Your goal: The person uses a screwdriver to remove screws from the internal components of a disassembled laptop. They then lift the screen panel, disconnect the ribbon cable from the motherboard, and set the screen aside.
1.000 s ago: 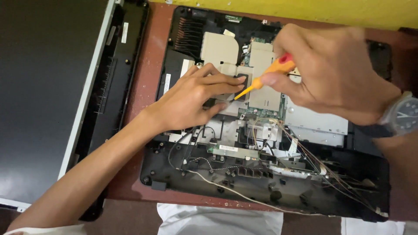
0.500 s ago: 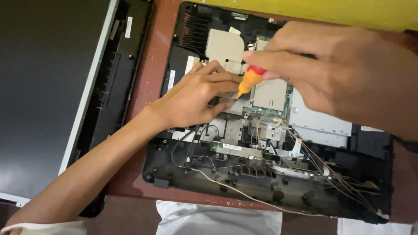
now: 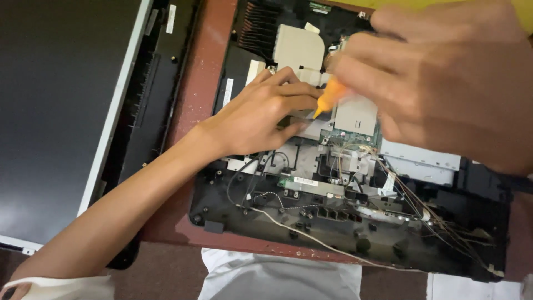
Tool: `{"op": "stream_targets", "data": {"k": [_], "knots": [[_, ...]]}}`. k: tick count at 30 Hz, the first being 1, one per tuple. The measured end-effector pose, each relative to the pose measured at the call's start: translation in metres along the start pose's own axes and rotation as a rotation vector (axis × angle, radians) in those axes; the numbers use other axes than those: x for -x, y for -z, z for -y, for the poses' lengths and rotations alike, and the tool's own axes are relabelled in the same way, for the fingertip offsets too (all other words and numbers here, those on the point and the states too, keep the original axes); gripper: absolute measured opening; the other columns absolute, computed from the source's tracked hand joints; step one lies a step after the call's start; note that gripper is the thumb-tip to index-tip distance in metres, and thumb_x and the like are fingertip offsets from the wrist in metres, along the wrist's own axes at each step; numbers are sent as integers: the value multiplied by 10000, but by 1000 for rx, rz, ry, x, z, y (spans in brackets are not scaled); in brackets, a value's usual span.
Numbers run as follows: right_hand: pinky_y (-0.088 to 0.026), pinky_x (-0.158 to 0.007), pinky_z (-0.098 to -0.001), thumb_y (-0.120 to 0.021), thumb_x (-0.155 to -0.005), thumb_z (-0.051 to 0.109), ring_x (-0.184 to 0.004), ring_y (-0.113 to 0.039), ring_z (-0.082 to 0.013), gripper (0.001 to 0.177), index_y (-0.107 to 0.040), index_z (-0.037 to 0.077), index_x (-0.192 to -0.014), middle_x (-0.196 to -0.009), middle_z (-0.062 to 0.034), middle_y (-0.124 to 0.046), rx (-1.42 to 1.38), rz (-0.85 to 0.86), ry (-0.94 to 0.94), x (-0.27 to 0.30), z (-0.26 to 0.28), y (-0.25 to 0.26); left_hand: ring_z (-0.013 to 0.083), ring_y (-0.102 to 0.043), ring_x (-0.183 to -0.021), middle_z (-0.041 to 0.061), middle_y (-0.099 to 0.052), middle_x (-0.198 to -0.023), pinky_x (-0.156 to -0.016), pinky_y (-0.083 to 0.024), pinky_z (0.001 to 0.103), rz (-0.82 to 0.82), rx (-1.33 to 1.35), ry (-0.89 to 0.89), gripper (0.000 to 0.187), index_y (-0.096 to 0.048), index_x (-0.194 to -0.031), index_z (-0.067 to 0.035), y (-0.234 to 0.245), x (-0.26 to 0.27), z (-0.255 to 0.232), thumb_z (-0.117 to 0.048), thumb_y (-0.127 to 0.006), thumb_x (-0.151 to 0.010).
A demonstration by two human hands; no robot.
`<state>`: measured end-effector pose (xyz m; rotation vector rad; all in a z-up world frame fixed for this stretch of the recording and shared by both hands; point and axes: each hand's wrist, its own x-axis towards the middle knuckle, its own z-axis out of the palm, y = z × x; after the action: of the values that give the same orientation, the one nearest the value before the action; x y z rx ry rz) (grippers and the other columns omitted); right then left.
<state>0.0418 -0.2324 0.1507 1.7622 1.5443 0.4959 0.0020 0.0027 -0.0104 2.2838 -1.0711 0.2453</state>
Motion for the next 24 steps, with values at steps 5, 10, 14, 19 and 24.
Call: {"op": "stream_targets", "data": {"k": [5, 10, 14, 19, 24], "knots": [[-284, -564, -302, -605, -1309, 564, -710, -527, -153, 551, -571, 194, -902, -765, 62, -489, -211, -200, -140, 4, 22, -13, 285, -502, -1099, 28, -663, -1383, -887, -418, 488, 7, 17, 19, 447, -620, -1349, -54, 1, 0, -1, -203, -739, -945], [-268, -549, -313, -624, -1261, 518, -719, -538, -171, 531, -569, 141, -893, -839, 17, -556, -235, -243, -150, 6, 27, -7, 273, -518, -1054, 8, -636, -1458, -857, -439, 471, -8, -15, -4, 496, -647, -1386, -96, -2, -3, 0, -168, -757, -908], [-433, -547, -325, -738, -1001, 435, -649, -543, -165, 369, -630, 85, -1036, -927, -12, -604, -843, -149, -401, 13, 33, -8, 270, -528, -1082, 28, -601, -1487, -835, -464, 478, 30, -19, 16, 491, -635, -1407, -104, 3, -3, -3, -177, -740, -932], [-525, -894, -416, -815, -936, 6, -1055, -661, -338, 313, -720, -105, -1212, -1212, -253, -714, -1041, -276, -605, 47, 10, -9, 297, -520, -1173, 84, -319, -1687, -874, -491, 492, 118, -162, 22, 628, -448, -1564, -55, 6, -1, -6, -246, -654, -1002], [-606, -803, -349, -495, -1142, -65, -1149, -699, -394, 164, -509, -186, -1252, -1216, -321, -657, -1238, -432, -582, 56, 0, -42, 303, -510, -1181, 78, -509, -1590, -965, -468, 545, 102, -124, 21, 608, -461, -1550, -74, 5, -2, -4, -270, -657, -1009]]}}
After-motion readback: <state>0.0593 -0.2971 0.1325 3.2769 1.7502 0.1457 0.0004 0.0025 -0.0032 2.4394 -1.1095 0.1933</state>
